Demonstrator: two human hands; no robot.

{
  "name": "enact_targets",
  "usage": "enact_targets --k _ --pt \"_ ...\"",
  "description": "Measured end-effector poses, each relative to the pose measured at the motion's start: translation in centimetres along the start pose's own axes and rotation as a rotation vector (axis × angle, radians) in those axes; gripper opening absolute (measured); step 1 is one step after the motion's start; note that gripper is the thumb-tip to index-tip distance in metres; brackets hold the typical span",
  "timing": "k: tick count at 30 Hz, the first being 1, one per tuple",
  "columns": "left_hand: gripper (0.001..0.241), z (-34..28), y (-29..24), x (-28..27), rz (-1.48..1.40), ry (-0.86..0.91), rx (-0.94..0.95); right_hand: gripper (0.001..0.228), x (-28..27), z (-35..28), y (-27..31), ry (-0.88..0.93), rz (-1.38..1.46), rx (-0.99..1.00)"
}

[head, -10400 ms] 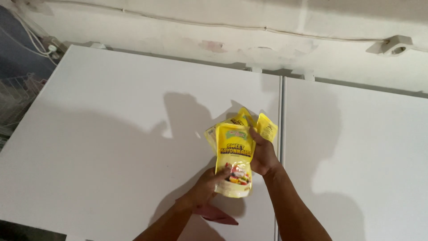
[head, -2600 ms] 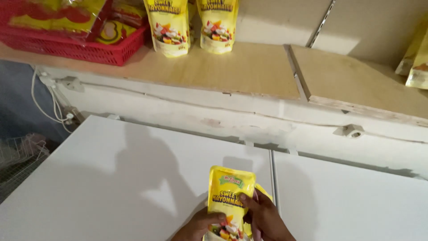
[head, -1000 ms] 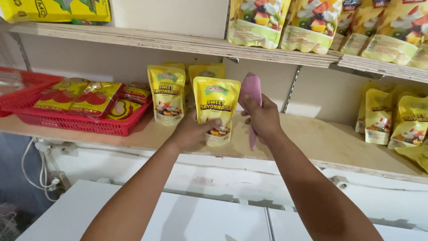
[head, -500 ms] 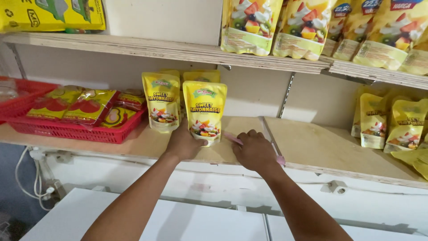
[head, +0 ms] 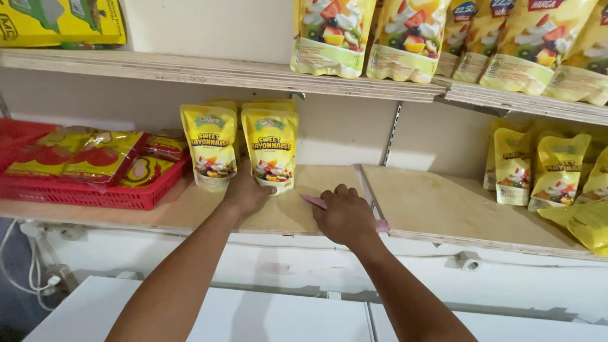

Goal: Wiping mayonnaise pouches with a cloth and arranging them on a grocery store shelf.

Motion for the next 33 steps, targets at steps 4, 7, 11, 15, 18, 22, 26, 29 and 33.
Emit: enact_targets --k 4,7,11,15,18,22,26,29,33 --pt "0.081 0.2 0.0 0.1 -0.046 -0.002 -0.029 0.036 0.2 0.0 -0.1 -0.010 0.012 -0.017" --pt "0.079 0.7 0.5 0.6 -0.057 0.008 -0.033 0.036 0.2 0.0 -0.3 -0.011 0.028 -0.010" --pt "0.088 0.9 0.4 0.7 -0.096 0.026 0.059 0.036 0.3 -0.1 -0.3 -0.015 0.037 -0.010" --pt "0.099 1.3 0.7 1.0 -0.126 0.061 0.027 0.037 0.4 0.1 -0.3 -0.020 0.040 -0.015" --pt "0.098 1.5 1.1 1.0 -0.083 0.030 0.070 0.037 0.2 -0.1 -0.3 -0.020 0.037 -0.011" --pt "0.105 0.0 0.3 0.3 -0.034 0.015 0.011 0.037 0.0 -0.3 -0.1 -0.018 0.037 -0.008" --pt "0.070 -0.2 0.4 0.4 0.011 0.012 0.052 0.036 0.0 -0.1 -0.2 -0.031 0.030 -0.008" --pt "0.059 -0.3 1.2 0.7 0.114 0.021 0.015 0.033 -0.1 -0.2 -0.2 -0.082 0.034 -0.022" --pt "0.074 -2.1 0.9 0.6 0.369 0.012 0.027 0.023 -1.0 -1.4 0.2 -0.275 0.131 -0.102"
Point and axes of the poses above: each hand's wrist, its own z-axis towards the middle knuckle, its own x-axis out of the palm, y = z × x, the point moved 7 cm from there along z, towards the middle knuckle, and after that the axes turned 1 degree about z, right-handed, at the moved point
